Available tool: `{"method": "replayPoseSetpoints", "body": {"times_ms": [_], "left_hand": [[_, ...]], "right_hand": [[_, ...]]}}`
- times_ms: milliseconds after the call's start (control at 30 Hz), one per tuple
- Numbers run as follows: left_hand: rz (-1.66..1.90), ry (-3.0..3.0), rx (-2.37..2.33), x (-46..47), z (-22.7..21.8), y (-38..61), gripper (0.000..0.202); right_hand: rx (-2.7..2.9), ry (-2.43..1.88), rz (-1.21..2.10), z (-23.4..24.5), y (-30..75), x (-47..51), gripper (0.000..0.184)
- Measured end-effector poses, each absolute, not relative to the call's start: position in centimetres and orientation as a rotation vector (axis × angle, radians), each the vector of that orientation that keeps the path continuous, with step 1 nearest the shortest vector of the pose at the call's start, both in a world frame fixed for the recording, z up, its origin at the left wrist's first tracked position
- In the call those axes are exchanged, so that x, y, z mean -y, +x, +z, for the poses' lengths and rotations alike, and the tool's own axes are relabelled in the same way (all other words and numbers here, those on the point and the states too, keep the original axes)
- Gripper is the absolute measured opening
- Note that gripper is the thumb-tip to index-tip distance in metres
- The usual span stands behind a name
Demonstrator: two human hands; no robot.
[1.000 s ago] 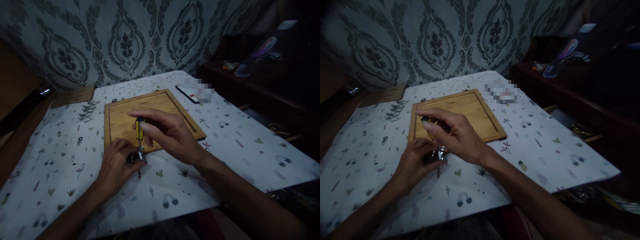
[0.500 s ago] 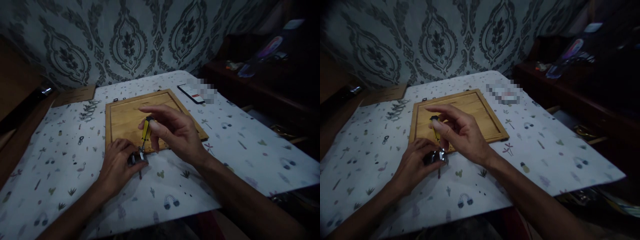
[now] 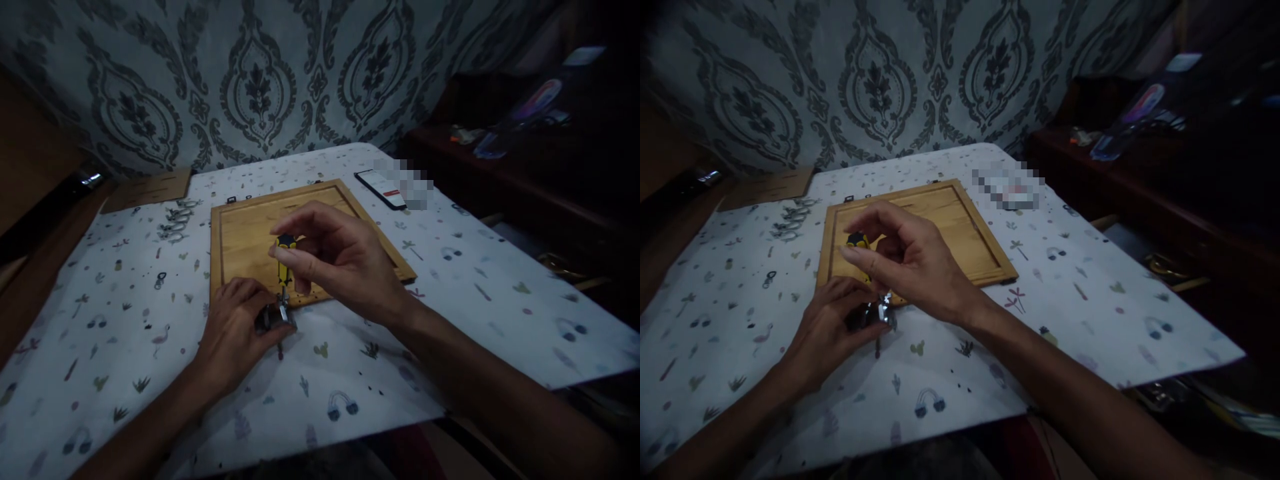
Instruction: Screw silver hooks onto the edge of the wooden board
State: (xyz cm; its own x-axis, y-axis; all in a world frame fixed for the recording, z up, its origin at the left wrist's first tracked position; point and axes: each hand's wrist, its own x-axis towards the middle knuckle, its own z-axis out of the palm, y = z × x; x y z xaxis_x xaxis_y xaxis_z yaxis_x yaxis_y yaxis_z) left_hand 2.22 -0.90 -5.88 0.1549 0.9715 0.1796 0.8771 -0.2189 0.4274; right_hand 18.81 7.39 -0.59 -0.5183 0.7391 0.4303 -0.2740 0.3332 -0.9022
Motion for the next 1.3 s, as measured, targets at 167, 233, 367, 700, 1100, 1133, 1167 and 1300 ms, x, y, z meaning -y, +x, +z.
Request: {"method": "replayPoseSetpoints", "body": {"times_ms": [167,233,367,700,1100,1133,1167,1300], "left_hand": [[0.609,2.211,-1.812,0.9,-5.9,2.2,0.03],[0.618,2.216,-1.815,0.9,-6.0,2.3,0.031],[0.648,2.238,-1.807,1.0,-6.2,2.3,0.034],[0.619,2.232,-1.804,1.1,-6.0,2.2,0.034],[0.616,2.228,-1.8,1.1,-5.9,2.2,0.035],[0.619,2.228,-1.804,1.1,-5.9,2.3,0.034],[0.62,2.228,-1.808,1.1,-5.9,2.3,0.034],[0.626,2.232,-1.817,1.1,-5.9,2.3,0.034]], "right_hand": [[1.68,-0.462,1.211,-0.9,19.4,-7.1,0.017],[1.626,-0.524,1.115,-1.0,19.4,-7.0,0.016],[1.538,-0.615,0.983,-1.1,19.3,-7.0,0.015],[1.552,-0.637,0.988,-1.8,18.9,-7.2,0.016],[1.566,-0.64,1.0,-1.6,19.0,-7.3,0.016],[1.569,-0.637,1.0,-1.6,19.1,-7.3,0.016],[1.572,-0.635,0.999,-1.6,19.1,-7.3,0.016],[1.592,-0.641,1.003,-1.5,19.2,-7.2,0.016]]}}
